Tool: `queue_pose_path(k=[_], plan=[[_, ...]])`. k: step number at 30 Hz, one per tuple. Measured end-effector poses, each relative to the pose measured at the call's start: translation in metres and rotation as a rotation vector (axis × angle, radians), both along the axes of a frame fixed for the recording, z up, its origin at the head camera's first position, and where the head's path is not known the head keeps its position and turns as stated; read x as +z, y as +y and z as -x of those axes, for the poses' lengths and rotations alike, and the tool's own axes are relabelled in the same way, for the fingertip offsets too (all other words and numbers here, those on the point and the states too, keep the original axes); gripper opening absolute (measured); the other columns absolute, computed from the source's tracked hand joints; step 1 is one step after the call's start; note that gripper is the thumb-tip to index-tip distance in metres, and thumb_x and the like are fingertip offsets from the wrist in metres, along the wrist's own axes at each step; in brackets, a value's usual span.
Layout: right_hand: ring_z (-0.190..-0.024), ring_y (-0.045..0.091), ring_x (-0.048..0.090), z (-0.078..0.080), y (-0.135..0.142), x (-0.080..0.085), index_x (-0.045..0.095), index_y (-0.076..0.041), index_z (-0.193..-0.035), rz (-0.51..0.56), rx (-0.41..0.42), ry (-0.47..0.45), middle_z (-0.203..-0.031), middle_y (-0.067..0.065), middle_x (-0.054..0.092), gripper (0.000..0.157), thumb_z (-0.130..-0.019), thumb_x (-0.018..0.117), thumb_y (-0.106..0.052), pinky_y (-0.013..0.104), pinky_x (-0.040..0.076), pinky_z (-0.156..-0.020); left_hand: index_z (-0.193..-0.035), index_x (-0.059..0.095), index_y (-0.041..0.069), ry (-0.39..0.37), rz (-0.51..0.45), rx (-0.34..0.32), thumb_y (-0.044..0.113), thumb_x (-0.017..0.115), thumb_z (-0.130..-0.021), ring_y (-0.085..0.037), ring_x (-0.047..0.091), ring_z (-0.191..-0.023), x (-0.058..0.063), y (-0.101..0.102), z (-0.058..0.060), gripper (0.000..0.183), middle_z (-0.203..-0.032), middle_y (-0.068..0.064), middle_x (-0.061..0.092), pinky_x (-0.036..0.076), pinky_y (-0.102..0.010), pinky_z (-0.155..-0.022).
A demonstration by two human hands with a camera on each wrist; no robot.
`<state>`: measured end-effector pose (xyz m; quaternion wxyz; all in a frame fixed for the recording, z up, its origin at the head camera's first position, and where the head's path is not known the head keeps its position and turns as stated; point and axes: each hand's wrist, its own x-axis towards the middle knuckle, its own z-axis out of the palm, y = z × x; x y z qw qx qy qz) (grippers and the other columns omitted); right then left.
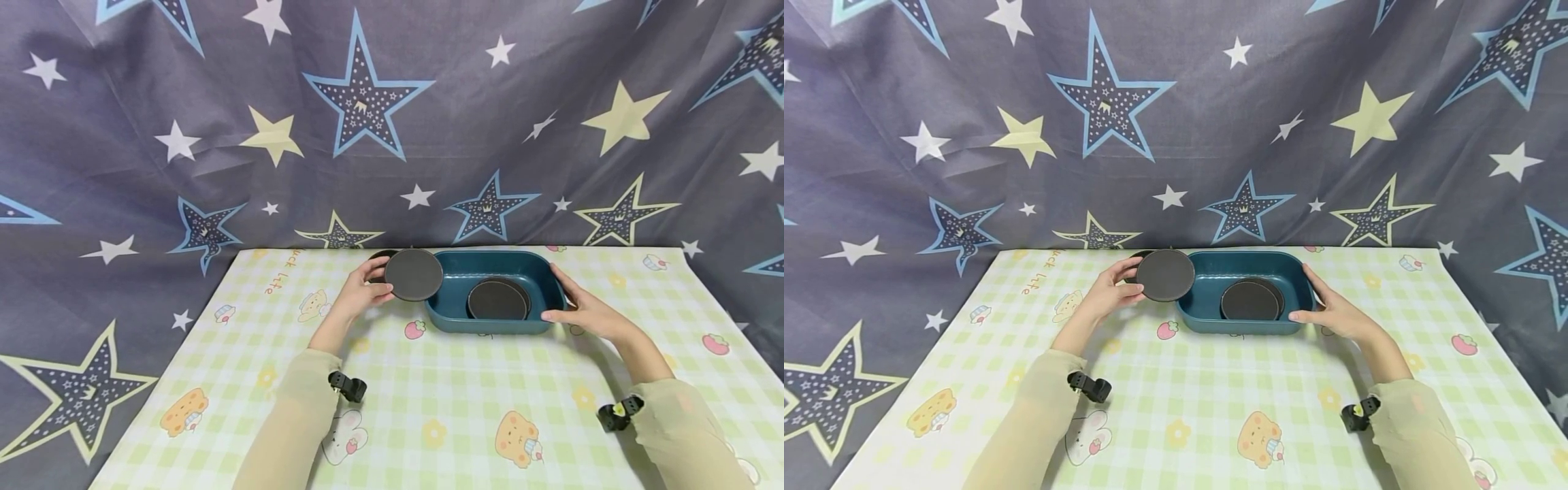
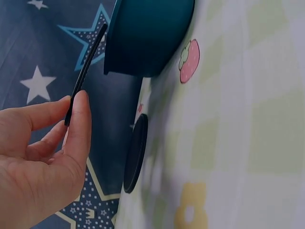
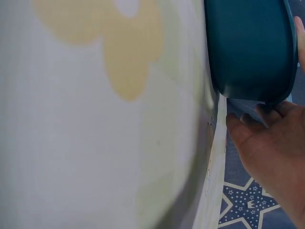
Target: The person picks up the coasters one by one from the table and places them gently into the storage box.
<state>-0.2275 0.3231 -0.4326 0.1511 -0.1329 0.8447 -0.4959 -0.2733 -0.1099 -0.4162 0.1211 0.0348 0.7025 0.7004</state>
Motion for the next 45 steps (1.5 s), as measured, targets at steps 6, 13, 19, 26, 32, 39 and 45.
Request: queue_pose_path(k=[6, 13, 19, 26, 32, 39, 45], plan=[[-0.151, 0.047, -0.010, 0.000, 0.000, 0.000, -0.013, -0.018, -0.160, -0.003, 0.000, -0.001, -0.167, 0.015, -0.017, 0.102, -0.096, 0.066, -0.013, 0.071, 0.012, -0.116, -0.150, 0.041, 0.004, -0.004, -0.016, -0.013, -0.016, 0.057, -0.089, -0.008, 0.066, -0.078, -0.001, 0.012, 0.001, 0.066, -0.143, -0.026, 0.048, 0.062, -0.019, -0.072], [-0.151, 0.047, -0.009, 0.000, -0.001, 0.000, -0.013, -0.017, -0.160, -0.006, 0.001, -0.001, -0.167, 0.015, -0.017, 0.101, -0.096, 0.065, -0.013, 0.071, 0.012, -0.116, -0.149, 0.043, 0.005, -0.001, -0.011, -0.030, -0.017, 0.057, -0.088, -0.008, 0.065, -0.078, -0.001, 0.025, 0.003, 0.067, -0.141, -0.026, 0.050, 0.062, -0.020, -0.071], [-0.151, 0.047, -0.009, 0.001, -0.001, 0.000, -0.013, -0.015, -0.159, -0.006, 0.000, 0.002, -0.167, 0.015, -0.016, 0.101, -0.096, 0.065, -0.013, 0.071, 0.012, -0.116, -0.148, 0.044, 0.005, 0.019, -0.002, -0.055, -0.017, 0.057, -0.088, -0.008, 0.065, -0.077, 0.001, 0.037, 0.002, 0.065, -0.141, -0.026, 0.051, 0.061, -0.019, -0.069], [-0.152, 0.047, -0.008, 0.002, 0.000, 0.000, -0.013, -0.018, -0.160, -0.016, 0.004, 0.013, -0.167, 0.015, -0.016, 0.100, -0.096, 0.065, -0.013, 0.071, 0.013, -0.116, -0.147, 0.046, 0.007, 0.023, 0.028, -0.079, -0.015, 0.058, -0.089, -0.011, 0.063, -0.077, 0.001, 0.049, 0.004, 0.063, -0.141, -0.026, 0.047, 0.061, -0.019, -0.069], [-0.152, 0.047, -0.008, 0.002, 0.001, -0.001, -0.013, -0.017, -0.160, -0.016, 0.009, 0.017, -0.167, 0.014, -0.016, 0.100, -0.096, 0.065, -0.014, 0.071, 0.014, -0.116, -0.147, 0.046, 0.005, 0.041, 0.038, -0.080, -0.016, 0.058, -0.088, -0.010, 0.063, -0.076, 0.003, 0.057, 0.003, 0.063, -0.138, -0.027, 0.051, 0.062, -0.019, -0.069], [-0.152, 0.047, -0.009, 0.002, 0.001, -0.001, -0.013, -0.016, -0.160, -0.010, 0.006, 0.010, -0.167, 0.014, -0.016, 0.101, -0.096, 0.065, -0.013, 0.071, 0.013, -0.116, -0.146, 0.048, 0.007, 0.066, 0.098, -0.092, -0.015, 0.059, -0.089, -0.013, 0.063, -0.080, 0.009, 0.067, 0.001, 0.062, -0.137, -0.024, 0.053, 0.062, -0.022, -0.071], [-0.151, 0.048, -0.010, 0.001, 0.001, -0.001, -0.014, -0.015, -0.159, 0.005, 0.007, -0.001, -0.166, 0.015, -0.018, 0.101, -0.096, 0.065, -0.013, 0.072, 0.011, -0.116, -0.146, 0.048, 0.008, 0.098, 0.172, -0.127, -0.014, 0.059, -0.091, -0.016, 0.065, -0.087, 0.012, 0.081, 0.000, 0.061, -0.138, -0.022, 0.051, 0.063, -0.026, -0.076]])
